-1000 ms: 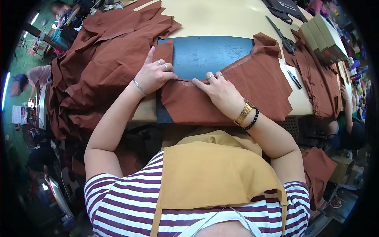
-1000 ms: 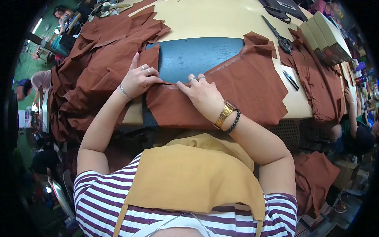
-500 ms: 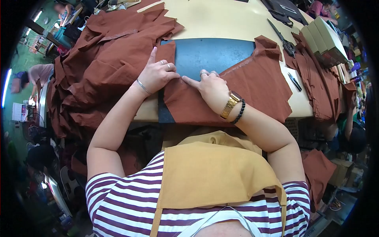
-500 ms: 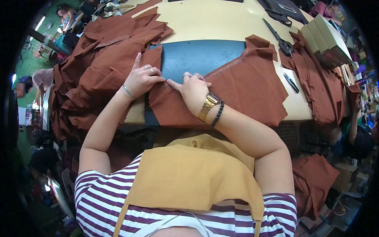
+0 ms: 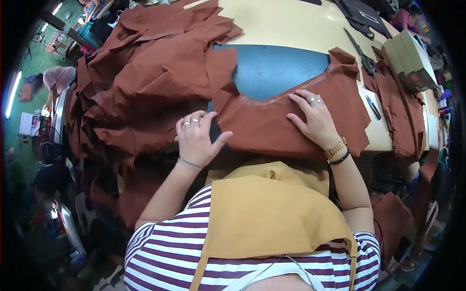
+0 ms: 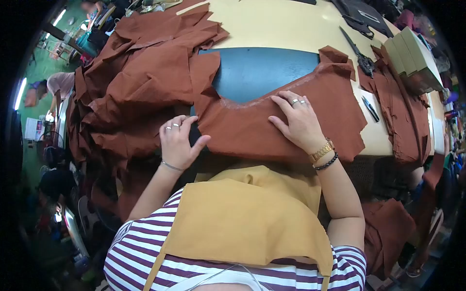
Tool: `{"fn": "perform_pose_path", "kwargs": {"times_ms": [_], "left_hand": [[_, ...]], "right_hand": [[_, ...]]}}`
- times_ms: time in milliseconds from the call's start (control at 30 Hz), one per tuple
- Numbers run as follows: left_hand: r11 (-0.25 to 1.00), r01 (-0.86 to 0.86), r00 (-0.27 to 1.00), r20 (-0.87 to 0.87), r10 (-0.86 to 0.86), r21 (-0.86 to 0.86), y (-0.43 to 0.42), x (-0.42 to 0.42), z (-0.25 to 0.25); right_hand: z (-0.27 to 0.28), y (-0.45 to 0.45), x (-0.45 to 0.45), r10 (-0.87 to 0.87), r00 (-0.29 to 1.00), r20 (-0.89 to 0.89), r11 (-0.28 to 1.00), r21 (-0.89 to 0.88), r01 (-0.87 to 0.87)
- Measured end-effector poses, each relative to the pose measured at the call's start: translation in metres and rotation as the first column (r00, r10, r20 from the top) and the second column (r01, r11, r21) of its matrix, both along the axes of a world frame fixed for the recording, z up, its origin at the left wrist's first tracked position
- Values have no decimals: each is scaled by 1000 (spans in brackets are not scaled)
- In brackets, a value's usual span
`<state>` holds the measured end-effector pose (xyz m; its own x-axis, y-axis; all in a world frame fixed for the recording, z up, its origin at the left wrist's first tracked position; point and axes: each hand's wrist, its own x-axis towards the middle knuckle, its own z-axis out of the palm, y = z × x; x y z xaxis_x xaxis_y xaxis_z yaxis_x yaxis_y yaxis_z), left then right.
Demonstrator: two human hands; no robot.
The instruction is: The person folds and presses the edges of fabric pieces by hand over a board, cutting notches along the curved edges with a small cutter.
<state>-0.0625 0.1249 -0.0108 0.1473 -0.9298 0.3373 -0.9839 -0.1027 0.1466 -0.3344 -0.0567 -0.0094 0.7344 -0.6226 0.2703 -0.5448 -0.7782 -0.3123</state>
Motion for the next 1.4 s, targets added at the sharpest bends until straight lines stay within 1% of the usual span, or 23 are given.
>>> {"fn": "perform_pose_path", "kwargs": {"times_ms": [133,267,300,367,400,433,467,500,533,633,767,867,933,967,1033,1067,1167,1200,1233,1267,1300,1333,1400], "left_hand": [[997,-7,996,-93,0,-71,-3,-25,-4],[994,74,896,-433,-99,-75,-19,-37,-7],[999,51,799,-600,-31,17,-20,-38,-6],[971,-95,219,-956,-195,-220,-19,-38,-3],[966,-155,460,-880,-114,-206,-10,-24,3],[941,-285,370,-927,-70,-185,2,-6,15],[897,-412,270,-962,-49,-161,13,12,27],[822,-568,-159,-974,-162,-44,26,30,49],[850,-476,-239,-897,-372,-226,51,50,74],[489,-855,96,-979,-182,-174,141,129,114],[173,-951,239,-965,-108,-255,317,222,136],[-76,-931,328,-908,262,-358,458,282,149],[-186,-873,210,-692,690,-451,545,321,151],[-182,-848,72,-448,891,-498,583,343,147],[-64,-792,-135,72,988,-607,605,359,134],[-28,-788,-100,82,992,-616,587,364,116],[174,-857,341,-281,897,-485,383,291,59],[-5,-984,59,-355,933,-177,347,283,37],[217,-967,228,-67,971,-136,371,324,-36],[343,-936,288,-386,876,80,342,301,-70],[432,-861,165,-655,737,269,312,277,-104],[440,-845,115,-702,702,302,312,265,-162],[472,-708,234,-456,858,525,314,206,-195]], "right_hand": [[-12,12,10,-69,998,11,997,-44,69],[-5,20,29,-5,999,50,1000,-18,6],[-4,21,29,16,999,38,999,-30,-15],[2,20,31,75,981,178,992,87,-92],[6,17,31,89,969,232,987,107,-116],[11,14,30,74,970,232,990,101,-100],[14,8,28,60,970,234,993,88,-82],[14,0,24,43,971,236,995,75,-62],[9,-9,20,8,972,235,995,98,-32],[-18,-42,2,-61,985,160,990,132,39],[-31,-49,-5,-51,991,124,995,86,40],[-37,-56,-6,-20,988,150,999,39,14],[-37,-56,-7,-2,989,150,1000,17,-1],[-37,-56,-6,7,989,151,1000,3,-7],[-37,-55,-5,-6,991,134,1000,9,5],[-36,-55,-6,-15,992,122,1000,10,14],[-36,-55,-7,-11,994,105,1000,-10,12],[-36,-54,-7,-17,995,103,1000,-6,18],[-35,-53,-6,-24,995,101,1000,-1,24],[-35,-52,-5,-29,995,97,1000,4,28],[-35,-52,-5,-24,995,99,1000,5,24],[-37,-54,-6,-19,995,101,1000,2,19],[-36,-54,-7,-21,995,101,1000,1,21]]}}
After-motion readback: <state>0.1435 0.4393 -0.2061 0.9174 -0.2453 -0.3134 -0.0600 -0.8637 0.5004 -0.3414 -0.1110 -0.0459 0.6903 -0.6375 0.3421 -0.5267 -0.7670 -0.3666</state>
